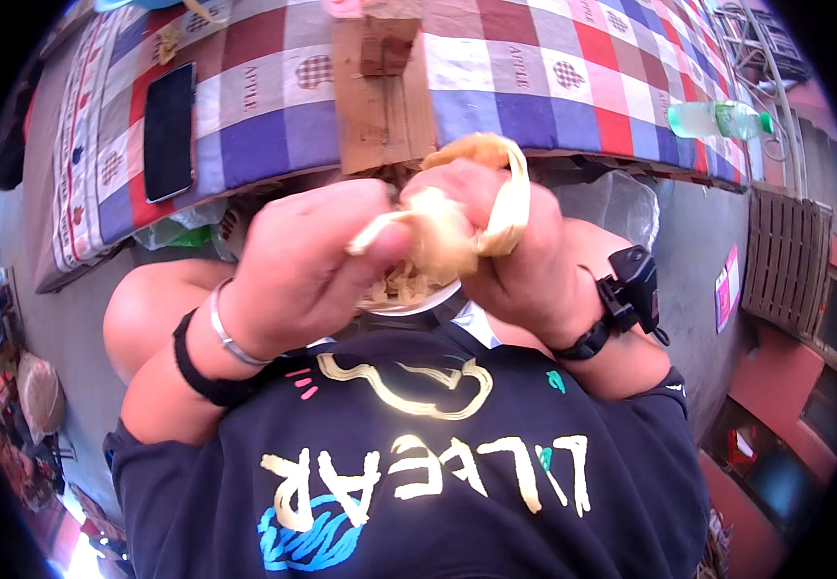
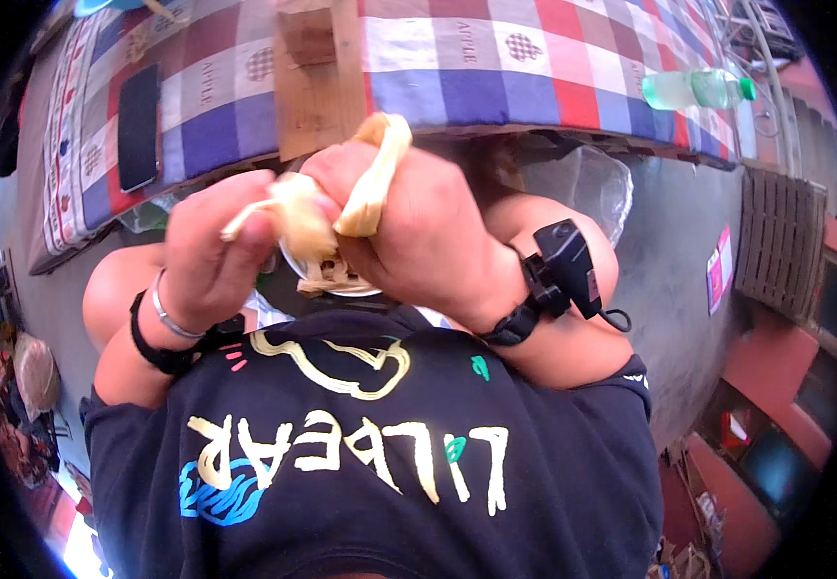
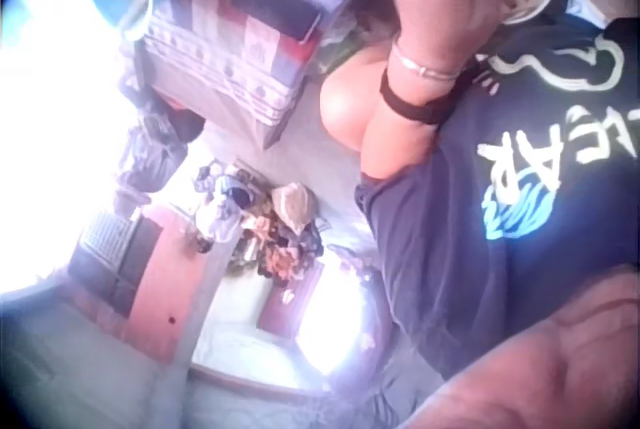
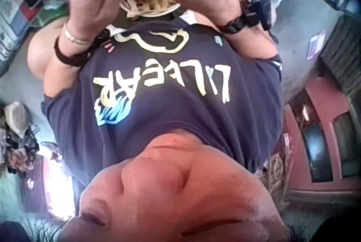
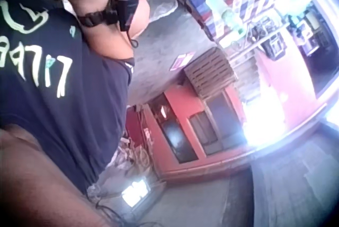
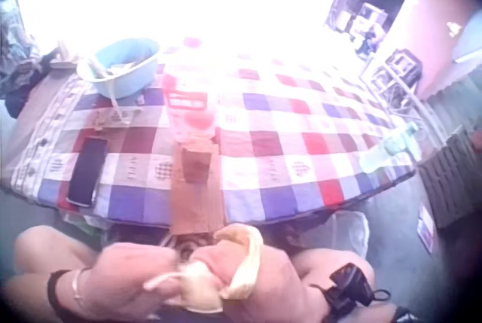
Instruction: The person peels and splits dried corn husks by hand over a bowl, then adds more husks from a large bag.
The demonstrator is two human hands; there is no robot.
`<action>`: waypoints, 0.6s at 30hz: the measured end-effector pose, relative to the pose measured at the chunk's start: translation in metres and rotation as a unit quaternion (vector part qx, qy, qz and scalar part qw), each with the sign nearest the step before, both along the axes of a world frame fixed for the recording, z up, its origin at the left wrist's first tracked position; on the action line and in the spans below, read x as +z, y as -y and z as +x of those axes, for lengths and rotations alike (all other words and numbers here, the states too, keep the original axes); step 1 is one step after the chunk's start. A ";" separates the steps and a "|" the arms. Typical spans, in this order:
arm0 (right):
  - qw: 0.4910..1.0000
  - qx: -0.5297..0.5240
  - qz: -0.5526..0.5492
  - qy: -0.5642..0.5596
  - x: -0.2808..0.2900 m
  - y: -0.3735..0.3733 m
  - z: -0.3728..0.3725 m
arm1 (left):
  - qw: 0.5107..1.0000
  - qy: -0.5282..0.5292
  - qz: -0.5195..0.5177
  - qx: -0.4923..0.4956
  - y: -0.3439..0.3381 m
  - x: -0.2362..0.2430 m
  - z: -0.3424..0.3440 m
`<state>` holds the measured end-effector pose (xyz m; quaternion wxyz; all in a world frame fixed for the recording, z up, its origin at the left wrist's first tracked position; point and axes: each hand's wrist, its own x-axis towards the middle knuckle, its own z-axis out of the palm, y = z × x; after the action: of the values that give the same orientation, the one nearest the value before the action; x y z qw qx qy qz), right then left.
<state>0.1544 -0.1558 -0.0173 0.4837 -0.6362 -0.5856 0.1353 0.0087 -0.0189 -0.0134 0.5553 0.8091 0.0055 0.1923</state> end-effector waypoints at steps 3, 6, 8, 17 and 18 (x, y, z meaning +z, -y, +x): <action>0.996 0.011 -0.086 -0.039 0.007 0.006 0.019 | 0.991 -0.136 0.012 0.007 -0.024 -0.002 -0.019; 0.995 0.023 -0.093 -0.014 0.008 0.006 0.013 | 0.998 -0.031 -0.048 0.001 -0.023 -0.012 -0.013; 0.995 0.002 -0.096 -0.039 0.006 0.006 0.004 | 0.999 -0.028 0.006 0.036 -0.016 -0.002 -0.004; 0.931 0.084 -0.230 -0.270 0.031 0.004 -0.005 | 0.987 -0.060 0.139 0.060 -0.008 0.007 -0.002; 0.907 0.086 -0.236 -0.337 0.032 0.004 -0.006 | 0.985 -0.055 0.158 0.051 -0.011 0.008 -0.003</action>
<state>0.1484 -0.1596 0.0149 0.4746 -0.5952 -0.3911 0.5173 0.0059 -0.0075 -0.0058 0.4089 0.8946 0.0471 0.1743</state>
